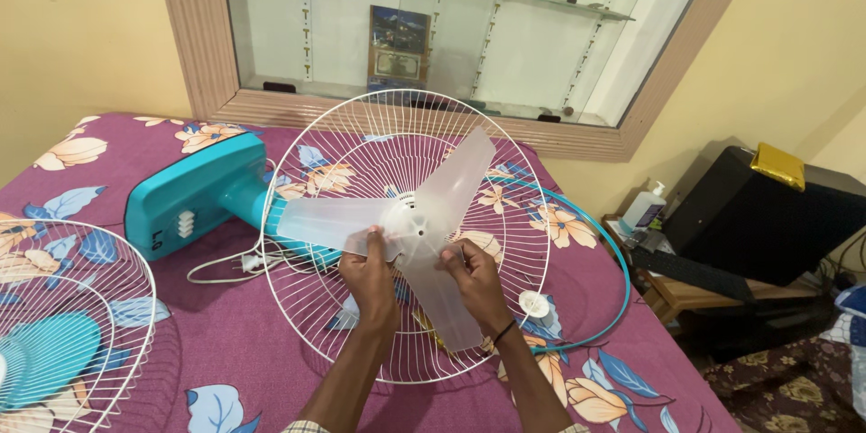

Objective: The person disassembles a table fan by removing the front grille, unscrewing the blade hub, and detaching the fan blades. They then use a screwdriver to remove screws from the fan motor housing.

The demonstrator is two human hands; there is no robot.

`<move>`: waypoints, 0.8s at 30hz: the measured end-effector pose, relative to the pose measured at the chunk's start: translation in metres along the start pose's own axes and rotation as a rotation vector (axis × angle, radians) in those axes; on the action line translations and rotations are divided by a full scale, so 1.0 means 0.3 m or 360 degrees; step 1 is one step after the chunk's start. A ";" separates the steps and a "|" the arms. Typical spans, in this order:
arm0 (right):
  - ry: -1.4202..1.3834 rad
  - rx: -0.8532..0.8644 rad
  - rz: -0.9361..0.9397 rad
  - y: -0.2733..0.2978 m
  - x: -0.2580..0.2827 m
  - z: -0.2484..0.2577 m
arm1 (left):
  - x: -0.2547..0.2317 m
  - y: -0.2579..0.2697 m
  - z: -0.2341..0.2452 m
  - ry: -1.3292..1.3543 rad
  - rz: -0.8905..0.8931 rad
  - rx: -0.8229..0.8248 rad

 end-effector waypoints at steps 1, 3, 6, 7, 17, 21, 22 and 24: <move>-0.0003 0.0001 -0.0002 0.004 -0.003 0.003 | -0.001 0.004 -0.001 0.0002 -0.0029 0.0008; -0.0012 0.0006 0.0002 0.003 -0.006 0.003 | -0.009 0.006 -0.002 0.0009 -0.0096 0.0025; 0.0008 0.0002 0.0013 0.003 -0.012 0.010 | -0.010 0.013 -0.003 0.0024 -0.0133 0.0014; 0.0008 0.0006 0.0028 0.001 -0.011 0.010 | -0.008 0.016 -0.001 -0.0049 -0.0124 -0.0004; 0.0115 -0.0060 0.0079 0.013 0.018 0.019 | 0.011 0.029 -0.008 -0.0285 -0.0078 0.0013; -0.0017 -0.0101 0.0083 0.011 0.013 0.016 | -0.003 0.034 -0.031 -0.0187 -0.0177 0.0167; -0.0029 -0.0110 0.0078 0.009 0.007 0.017 | -0.007 0.040 -0.033 -0.0299 -0.0195 0.0187; -0.0057 -0.0126 0.0068 0.006 -0.007 0.021 | -0.022 0.056 -0.039 -0.0526 -0.0231 0.0226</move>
Point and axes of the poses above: each hand's wrist, its own y-axis away from the middle knuckle, its own z-axis out of the back of the hand, x = y × z, the point moved 6 cm from there along -y, towards the middle knuckle, and after that the axes turned 2 degrees about y, right-handed, at the moved point
